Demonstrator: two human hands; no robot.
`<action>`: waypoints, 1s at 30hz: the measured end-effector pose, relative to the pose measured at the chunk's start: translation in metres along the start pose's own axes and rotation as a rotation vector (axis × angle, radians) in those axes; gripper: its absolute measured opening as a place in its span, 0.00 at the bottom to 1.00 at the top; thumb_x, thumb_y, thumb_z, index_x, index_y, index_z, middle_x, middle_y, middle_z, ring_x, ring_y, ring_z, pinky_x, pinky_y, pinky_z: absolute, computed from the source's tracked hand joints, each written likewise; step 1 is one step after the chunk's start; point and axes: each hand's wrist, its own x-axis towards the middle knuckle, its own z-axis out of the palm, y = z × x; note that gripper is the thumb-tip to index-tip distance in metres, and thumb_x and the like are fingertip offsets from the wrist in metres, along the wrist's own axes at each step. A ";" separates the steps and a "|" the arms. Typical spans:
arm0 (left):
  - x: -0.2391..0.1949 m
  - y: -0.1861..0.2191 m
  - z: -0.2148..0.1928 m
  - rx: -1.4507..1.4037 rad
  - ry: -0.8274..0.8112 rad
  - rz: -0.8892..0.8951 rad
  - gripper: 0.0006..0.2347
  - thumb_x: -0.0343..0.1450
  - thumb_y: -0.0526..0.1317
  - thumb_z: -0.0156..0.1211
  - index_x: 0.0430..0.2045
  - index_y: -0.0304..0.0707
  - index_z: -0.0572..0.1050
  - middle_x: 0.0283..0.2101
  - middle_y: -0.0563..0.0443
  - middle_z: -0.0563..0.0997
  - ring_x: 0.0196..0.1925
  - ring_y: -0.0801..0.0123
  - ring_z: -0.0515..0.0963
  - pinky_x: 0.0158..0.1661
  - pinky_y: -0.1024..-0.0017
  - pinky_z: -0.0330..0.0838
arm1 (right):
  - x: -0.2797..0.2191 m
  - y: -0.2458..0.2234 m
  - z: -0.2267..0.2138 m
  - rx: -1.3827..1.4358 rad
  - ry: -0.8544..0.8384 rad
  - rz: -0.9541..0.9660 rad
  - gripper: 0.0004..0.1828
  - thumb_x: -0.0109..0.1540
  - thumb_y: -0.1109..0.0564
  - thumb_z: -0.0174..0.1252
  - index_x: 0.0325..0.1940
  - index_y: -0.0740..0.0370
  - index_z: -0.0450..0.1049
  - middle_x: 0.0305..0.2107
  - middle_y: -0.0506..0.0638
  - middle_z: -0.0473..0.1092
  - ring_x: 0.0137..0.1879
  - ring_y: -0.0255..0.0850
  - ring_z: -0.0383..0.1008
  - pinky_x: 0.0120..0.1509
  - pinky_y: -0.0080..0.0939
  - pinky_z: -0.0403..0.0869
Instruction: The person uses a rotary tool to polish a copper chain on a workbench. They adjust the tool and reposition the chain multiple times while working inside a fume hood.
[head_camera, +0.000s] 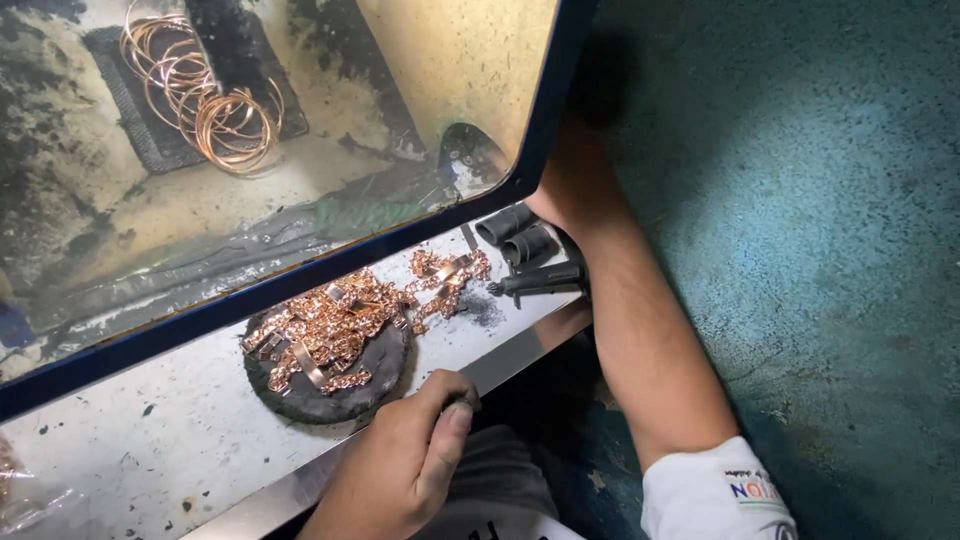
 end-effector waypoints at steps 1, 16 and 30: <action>0.000 0.000 0.000 0.001 -0.001 0.002 0.13 0.75 0.53 0.41 0.40 0.53 0.73 0.26 0.56 0.77 0.28 0.66 0.78 0.35 0.68 0.69 | -0.001 0.003 0.001 -0.002 0.002 0.001 0.13 0.66 0.59 0.52 0.51 0.66 0.76 0.45 0.60 0.76 0.51 0.52 0.77 0.52 0.47 0.75; 0.005 -0.013 0.001 -0.013 -0.017 0.049 0.12 0.74 0.52 0.42 0.39 0.54 0.73 0.27 0.58 0.76 0.28 0.68 0.77 0.35 0.70 0.70 | -0.024 -0.008 -0.008 -0.034 0.298 -0.432 0.04 0.65 0.65 0.64 0.40 0.66 0.75 0.41 0.58 0.78 0.52 0.53 0.77 0.57 0.50 0.72; 0.007 -0.016 0.009 -0.003 -0.016 -0.143 0.16 0.70 0.59 0.41 0.37 0.59 0.76 0.17 0.60 0.67 0.22 0.73 0.72 0.30 0.70 0.64 | -0.063 -0.017 -0.010 0.245 0.394 -0.219 0.10 0.58 0.63 0.71 0.39 0.69 0.77 0.40 0.58 0.77 0.48 0.47 0.80 0.54 0.43 0.81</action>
